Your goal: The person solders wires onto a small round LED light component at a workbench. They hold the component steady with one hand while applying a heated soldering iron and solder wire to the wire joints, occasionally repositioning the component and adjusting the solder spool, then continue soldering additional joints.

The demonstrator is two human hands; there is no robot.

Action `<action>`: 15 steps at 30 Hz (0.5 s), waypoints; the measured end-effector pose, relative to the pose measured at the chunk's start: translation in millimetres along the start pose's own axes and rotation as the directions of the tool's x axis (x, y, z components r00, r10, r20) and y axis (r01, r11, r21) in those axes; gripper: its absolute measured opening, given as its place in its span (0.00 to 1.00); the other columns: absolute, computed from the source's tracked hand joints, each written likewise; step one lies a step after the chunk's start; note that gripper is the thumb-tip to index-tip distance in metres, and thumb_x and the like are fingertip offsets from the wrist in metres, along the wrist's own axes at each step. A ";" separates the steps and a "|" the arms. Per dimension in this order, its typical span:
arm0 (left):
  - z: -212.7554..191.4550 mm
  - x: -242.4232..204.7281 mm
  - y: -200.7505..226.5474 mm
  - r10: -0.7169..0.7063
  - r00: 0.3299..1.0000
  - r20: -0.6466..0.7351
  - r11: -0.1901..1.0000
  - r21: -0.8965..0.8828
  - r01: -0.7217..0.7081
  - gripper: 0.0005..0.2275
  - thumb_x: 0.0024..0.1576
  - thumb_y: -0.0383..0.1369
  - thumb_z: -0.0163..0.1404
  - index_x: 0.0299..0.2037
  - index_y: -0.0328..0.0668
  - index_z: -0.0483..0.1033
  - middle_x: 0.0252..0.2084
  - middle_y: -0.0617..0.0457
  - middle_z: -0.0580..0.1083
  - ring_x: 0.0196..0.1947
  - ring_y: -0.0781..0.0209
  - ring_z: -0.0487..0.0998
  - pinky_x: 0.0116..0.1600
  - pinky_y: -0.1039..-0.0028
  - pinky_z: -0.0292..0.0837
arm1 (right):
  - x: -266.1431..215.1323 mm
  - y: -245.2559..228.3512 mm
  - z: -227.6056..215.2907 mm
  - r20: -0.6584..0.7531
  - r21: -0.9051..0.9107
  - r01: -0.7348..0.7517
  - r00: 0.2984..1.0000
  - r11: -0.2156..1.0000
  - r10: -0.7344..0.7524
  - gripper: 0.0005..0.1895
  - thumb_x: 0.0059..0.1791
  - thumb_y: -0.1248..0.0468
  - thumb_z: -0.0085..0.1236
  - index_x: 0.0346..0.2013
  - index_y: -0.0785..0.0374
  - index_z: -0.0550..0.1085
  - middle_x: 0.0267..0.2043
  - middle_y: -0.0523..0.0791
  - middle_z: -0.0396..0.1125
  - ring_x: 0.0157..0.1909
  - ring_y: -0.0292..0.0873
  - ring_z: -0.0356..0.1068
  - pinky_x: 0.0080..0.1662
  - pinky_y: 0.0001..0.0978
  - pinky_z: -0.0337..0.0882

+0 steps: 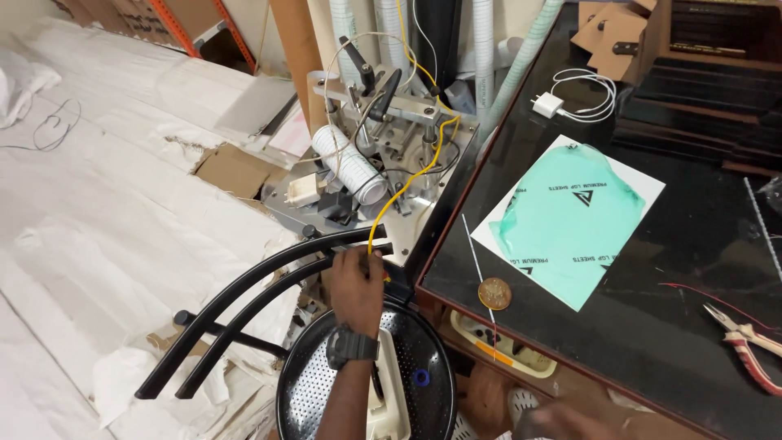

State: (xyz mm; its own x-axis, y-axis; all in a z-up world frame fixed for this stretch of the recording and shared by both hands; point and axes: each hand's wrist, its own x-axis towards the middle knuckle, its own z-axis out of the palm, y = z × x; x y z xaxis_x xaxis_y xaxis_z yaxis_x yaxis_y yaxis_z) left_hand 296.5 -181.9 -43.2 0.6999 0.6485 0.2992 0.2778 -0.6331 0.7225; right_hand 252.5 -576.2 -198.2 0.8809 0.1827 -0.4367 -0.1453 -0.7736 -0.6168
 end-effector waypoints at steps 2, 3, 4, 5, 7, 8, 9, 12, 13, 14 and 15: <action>3.7 6.0 -4.7 0.087 0.994 -0.066 0.993 0.083 -0.081 0.09 0.58 0.37 0.55 0.38 0.39 0.81 0.39 0.46 0.75 0.39 0.45 0.76 0.43 0.57 0.71 | 28.9 1.6 57.4 0.422 -0.003 -0.113 0.901 0.994 0.103 0.27 0.51 0.41 0.45 0.54 0.49 0.78 0.53 0.46 0.75 0.61 0.43 0.73 0.68 0.43 0.70; 7.1 8.1 -9.4 0.070 0.996 -0.058 0.996 0.056 -0.067 0.09 0.58 0.36 0.55 0.38 0.38 0.80 0.39 0.46 0.75 0.39 0.47 0.76 0.43 0.58 0.72 | 46.1 4.1 85.4 0.540 0.093 -0.073 0.841 0.993 0.011 0.30 0.52 0.40 0.45 0.63 0.52 0.68 0.65 0.46 0.64 0.70 0.45 0.62 0.71 0.44 0.61; 10.6 10.4 -13.9 0.054 0.997 -0.048 0.998 0.028 -0.053 0.09 0.58 0.36 0.55 0.38 0.38 0.79 0.39 0.47 0.75 0.40 0.48 0.77 0.43 0.60 0.73 | 63.4 6.7 113.1 0.641 0.191 -0.049 0.763 0.980 -0.087 0.38 0.53 0.39 0.46 0.72 0.54 0.57 0.76 0.46 0.53 0.79 0.46 0.51 0.75 0.45 0.52; 6.8 10.5 -7.3 0.054 0.997 -0.061 0.998 0.021 -0.052 0.09 0.58 0.36 0.55 0.38 0.38 0.79 0.39 0.47 0.75 0.40 0.48 0.77 0.43 0.60 0.73 | 85.8 6.9 136.6 0.637 0.185 -0.037 0.766 0.982 -0.091 0.38 0.53 0.39 0.46 0.72 0.54 0.57 0.76 0.46 0.53 0.79 0.46 0.51 0.75 0.45 0.52; -5.3 11.9 2.6 0.125 0.990 -0.060 0.991 0.051 -0.122 0.08 0.57 0.35 0.56 0.37 0.39 0.80 0.37 0.45 0.75 0.40 0.43 0.75 0.41 0.56 0.72 | 130.3 2.5 189.6 0.566 0.411 -0.224 0.822 0.884 -0.055 0.43 0.54 0.38 0.49 0.75 0.56 0.48 0.75 0.51 0.54 0.78 0.51 0.51 0.73 0.43 0.54; -5.3 17.4 3.5 0.126 0.989 -0.072 0.991 0.056 -0.122 0.08 0.57 0.35 0.56 0.37 0.39 0.80 0.37 0.45 0.75 0.40 0.43 0.75 0.41 0.56 0.72 | 149.2 2.3 199.4 0.568 0.410 -0.213 0.820 0.887 -0.065 0.43 0.54 0.38 0.49 0.75 0.56 0.48 0.75 0.51 0.54 0.78 0.51 0.51 0.73 0.43 0.54; -7.5 19.2 1.6 0.150 0.988 -0.028 0.988 0.041 -0.149 0.07 0.56 0.34 0.56 0.37 0.38 0.80 0.37 0.44 0.74 0.39 0.43 0.75 0.41 0.56 0.71 | 160.8 4.0 215.2 0.559 0.411 -0.280 0.829 0.868 0.003 0.38 0.53 0.40 0.46 0.72 0.57 0.57 0.71 0.51 0.61 0.74 0.54 0.58 0.69 0.45 0.58; -14.0 21.2 -6.3 0.161 0.984 0.073 0.986 0.042 -0.164 0.07 0.57 0.33 0.56 0.37 0.37 0.78 0.37 0.44 0.74 0.39 0.44 0.75 0.43 0.57 0.71 | 136.0 -6.6 232.2 0.421 0.382 -0.251 0.904 0.890 0.074 0.33 0.53 0.40 0.43 0.65 0.58 0.68 0.61 0.53 0.70 0.64 0.55 0.68 0.63 0.45 0.66; -13.4 24.7 -6.6 0.156 0.981 0.115 0.986 0.040 -0.162 0.07 0.58 0.33 0.56 0.37 0.36 0.78 0.37 0.44 0.74 0.40 0.44 0.75 0.43 0.57 0.71 | 124.9 -13.5 225.6 0.260 0.330 -0.145 0.964 0.933 0.058 0.32 0.54 0.39 0.42 0.62 0.58 0.72 0.55 0.53 0.73 0.58 0.55 0.71 0.60 0.43 0.70; -13.2 18.6 -9.0 0.152 0.982 0.114 0.987 0.042 -0.158 0.07 0.58 0.33 0.56 0.37 0.36 0.78 0.37 0.44 0.74 0.40 0.44 0.75 0.43 0.57 0.71 | 124.2 0.6 232.4 0.264 0.327 -0.145 0.963 0.934 0.057 0.32 0.54 0.39 0.42 0.62 0.58 0.72 0.55 0.53 0.73 0.58 0.55 0.71 0.60 0.43 0.70; -18.0 14.7 -12.3 0.222 0.968 0.113 0.974 0.014 -0.225 0.07 0.58 0.32 0.55 0.38 0.35 0.78 0.38 0.43 0.73 0.42 0.43 0.74 0.44 0.57 0.71 | 124.3 8.7 242.7 0.210 0.286 -0.135 0.975 0.949 0.076 0.32 0.55 0.40 0.43 0.63 0.57 0.71 0.58 0.53 0.71 0.61 0.55 0.69 0.62 0.42 0.66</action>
State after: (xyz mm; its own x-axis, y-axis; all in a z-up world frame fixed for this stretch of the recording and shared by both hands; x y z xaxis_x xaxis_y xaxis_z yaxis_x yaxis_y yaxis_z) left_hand 291.6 -157.0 -36.5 0.8142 0.4392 0.3797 0.1218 -0.7687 0.6279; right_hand 251.3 -413.0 -416.8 0.7529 0.2472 -0.6100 -0.3857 -0.5852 -0.7133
